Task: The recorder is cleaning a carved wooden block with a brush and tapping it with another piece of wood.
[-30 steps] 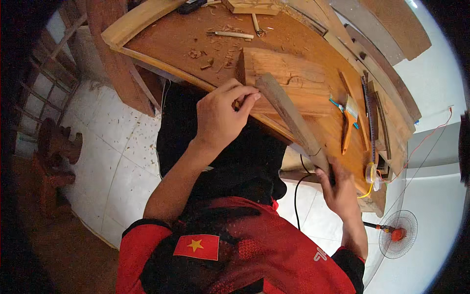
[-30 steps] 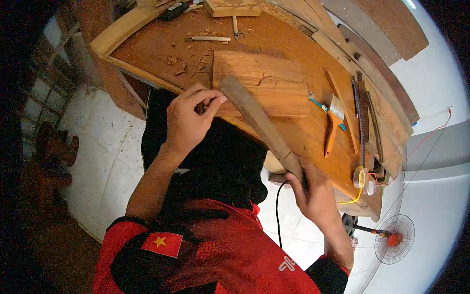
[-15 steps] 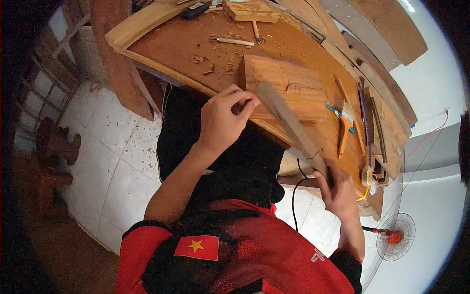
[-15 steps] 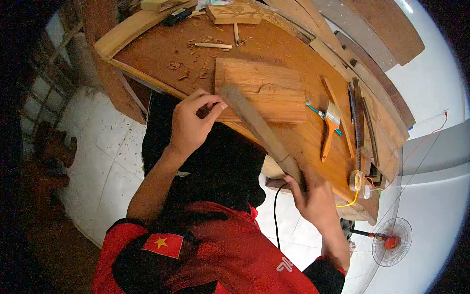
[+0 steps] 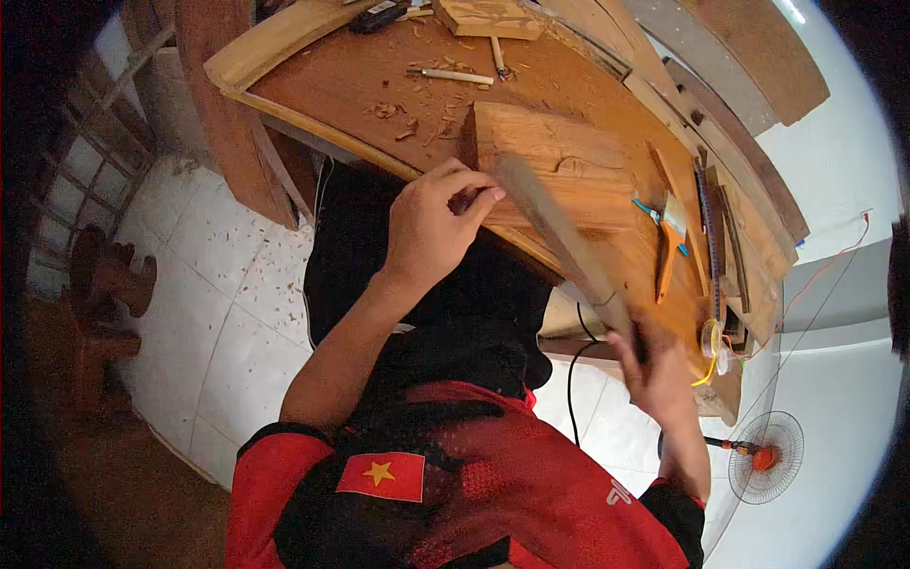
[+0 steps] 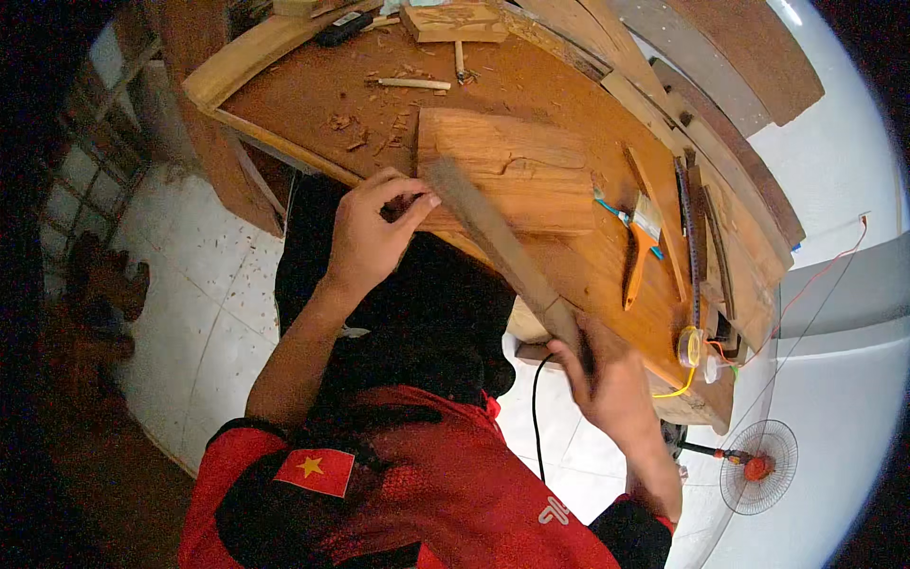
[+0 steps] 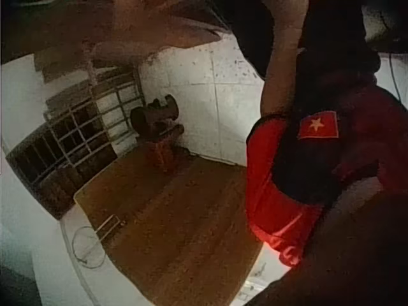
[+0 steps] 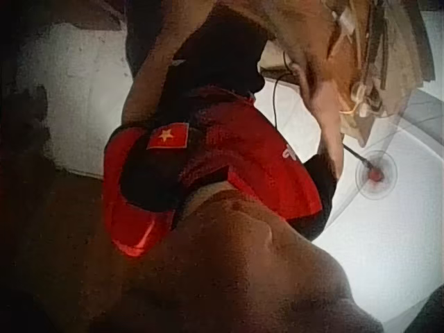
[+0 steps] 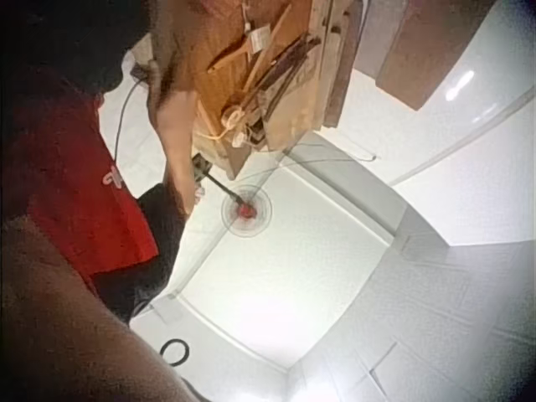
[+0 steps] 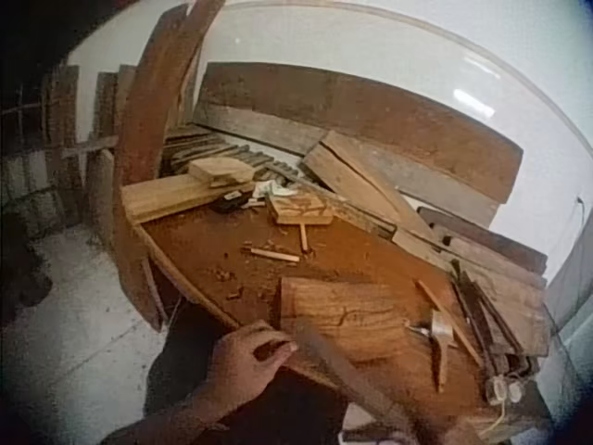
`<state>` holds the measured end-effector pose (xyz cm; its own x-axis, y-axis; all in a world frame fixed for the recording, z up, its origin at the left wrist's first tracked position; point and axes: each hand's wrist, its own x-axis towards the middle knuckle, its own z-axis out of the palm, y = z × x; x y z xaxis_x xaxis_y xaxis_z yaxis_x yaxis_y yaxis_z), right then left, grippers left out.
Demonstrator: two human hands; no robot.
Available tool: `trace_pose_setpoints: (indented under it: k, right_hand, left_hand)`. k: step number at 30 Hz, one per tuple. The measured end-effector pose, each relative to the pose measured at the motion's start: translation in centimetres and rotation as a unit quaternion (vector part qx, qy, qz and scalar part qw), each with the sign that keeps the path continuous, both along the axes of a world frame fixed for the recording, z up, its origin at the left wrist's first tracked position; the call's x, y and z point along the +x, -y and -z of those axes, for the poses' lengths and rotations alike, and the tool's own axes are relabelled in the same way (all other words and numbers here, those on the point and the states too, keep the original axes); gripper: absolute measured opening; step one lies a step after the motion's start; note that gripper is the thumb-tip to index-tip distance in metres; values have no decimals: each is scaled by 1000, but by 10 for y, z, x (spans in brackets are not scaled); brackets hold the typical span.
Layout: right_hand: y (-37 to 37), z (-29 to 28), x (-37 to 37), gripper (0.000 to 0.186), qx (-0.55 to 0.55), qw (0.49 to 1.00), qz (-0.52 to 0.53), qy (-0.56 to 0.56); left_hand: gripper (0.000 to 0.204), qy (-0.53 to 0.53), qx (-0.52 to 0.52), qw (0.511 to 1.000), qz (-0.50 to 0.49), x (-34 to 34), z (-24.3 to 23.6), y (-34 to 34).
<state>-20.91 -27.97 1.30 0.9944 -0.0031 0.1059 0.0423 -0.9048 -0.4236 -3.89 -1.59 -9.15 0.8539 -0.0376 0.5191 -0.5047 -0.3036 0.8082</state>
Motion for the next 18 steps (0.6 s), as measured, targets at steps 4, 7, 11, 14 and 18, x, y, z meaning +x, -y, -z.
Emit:
trace_pose_setpoints:
  k: [4,7,11,14,18]
  right_hand:
    - [4,2,-4,32,-35,998,-45,34]
    - [6,2,-6,28,126,991,32,13]
    - [1,7,-5,30,103,994,-4,19]
    - [0,19,-4,32,46,997,-16,56]
    - [-3,6,-2,31,-48,997,-66,16]
  left_hand:
    - [27,-21,-7,999,40,-1,3,-5]
    - [42,-22,49,997,50,-3,-10,-12]
    - [58,147,95,984,34,20,-3,-13]
    - [61,136,141,978,67,27,11,-13]
    - [66,123,160,977,75,25,11,-14]
